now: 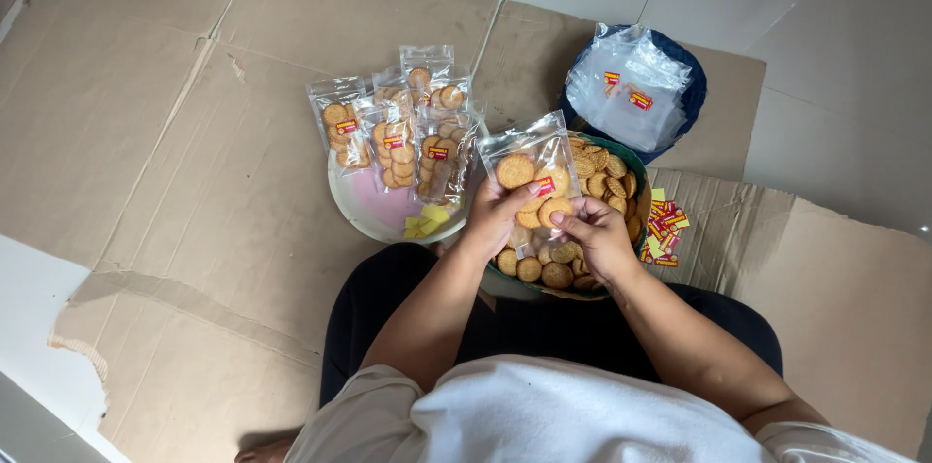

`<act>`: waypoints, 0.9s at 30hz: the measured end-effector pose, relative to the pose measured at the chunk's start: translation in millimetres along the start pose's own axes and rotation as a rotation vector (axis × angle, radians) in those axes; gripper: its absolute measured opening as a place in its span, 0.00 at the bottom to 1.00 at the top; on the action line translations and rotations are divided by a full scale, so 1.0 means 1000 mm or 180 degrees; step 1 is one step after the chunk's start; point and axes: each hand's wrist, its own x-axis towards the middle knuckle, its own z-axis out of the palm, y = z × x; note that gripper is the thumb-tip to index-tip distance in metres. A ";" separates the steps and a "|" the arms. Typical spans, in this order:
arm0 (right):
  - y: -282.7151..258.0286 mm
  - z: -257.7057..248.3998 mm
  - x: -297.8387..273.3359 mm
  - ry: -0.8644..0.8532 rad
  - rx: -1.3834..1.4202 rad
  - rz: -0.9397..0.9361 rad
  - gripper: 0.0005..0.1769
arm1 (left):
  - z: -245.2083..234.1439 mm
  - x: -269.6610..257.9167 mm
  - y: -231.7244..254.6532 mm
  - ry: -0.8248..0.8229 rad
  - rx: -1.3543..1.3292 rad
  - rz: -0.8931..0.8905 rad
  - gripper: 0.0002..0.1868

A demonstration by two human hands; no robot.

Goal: Packing individual round cookies from a large container into small plastic bags.

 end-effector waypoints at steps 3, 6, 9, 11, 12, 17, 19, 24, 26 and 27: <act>-0.004 -0.001 -0.001 -0.0051 -0.0017 0.0083 0.10 | 0.009 -0.004 0.012 0.0100 -0.0088 -0.0140 0.26; -0.008 -0.001 -0.004 -0.0162 -0.0072 0.0131 0.09 | 0.025 -0.011 0.032 0.0215 -0.0228 -0.0230 0.24; -0.009 0.000 -0.005 -0.0242 -0.0176 0.0165 0.08 | 0.036 -0.017 0.042 0.0156 -0.0259 -0.0415 0.19; 0.000 -0.007 0.000 -0.0307 -0.0318 0.0092 0.08 | 0.032 -0.016 0.037 0.0234 -0.0279 -0.0464 0.17; 0.003 -0.010 0.003 -0.0386 -0.0468 0.0014 0.08 | 0.030 -0.014 0.034 0.0317 -0.0302 -0.0498 0.16; -0.001 -0.013 0.003 -0.0528 -0.0592 -0.0159 0.08 | 0.025 -0.012 0.033 0.0316 -0.0242 -0.0593 0.20; 0.000 -0.016 0.007 -0.0560 -0.0586 -0.0192 0.07 | 0.030 -0.011 0.039 0.0263 -0.0210 -0.0582 0.21; 0.006 -0.022 0.011 -0.0578 -0.0534 -0.0216 0.07 | 0.016 -0.007 0.026 0.0140 -0.0268 -0.0822 0.21; 0.003 -0.019 0.010 -0.0625 -0.0505 -0.0243 0.07 | 0.017 -0.007 0.021 0.0238 -0.0302 -0.0839 0.18; 0.001 -0.017 0.010 -0.0670 -0.0479 -0.0273 0.07 | 0.018 -0.007 0.019 0.0332 -0.0340 -0.0855 0.16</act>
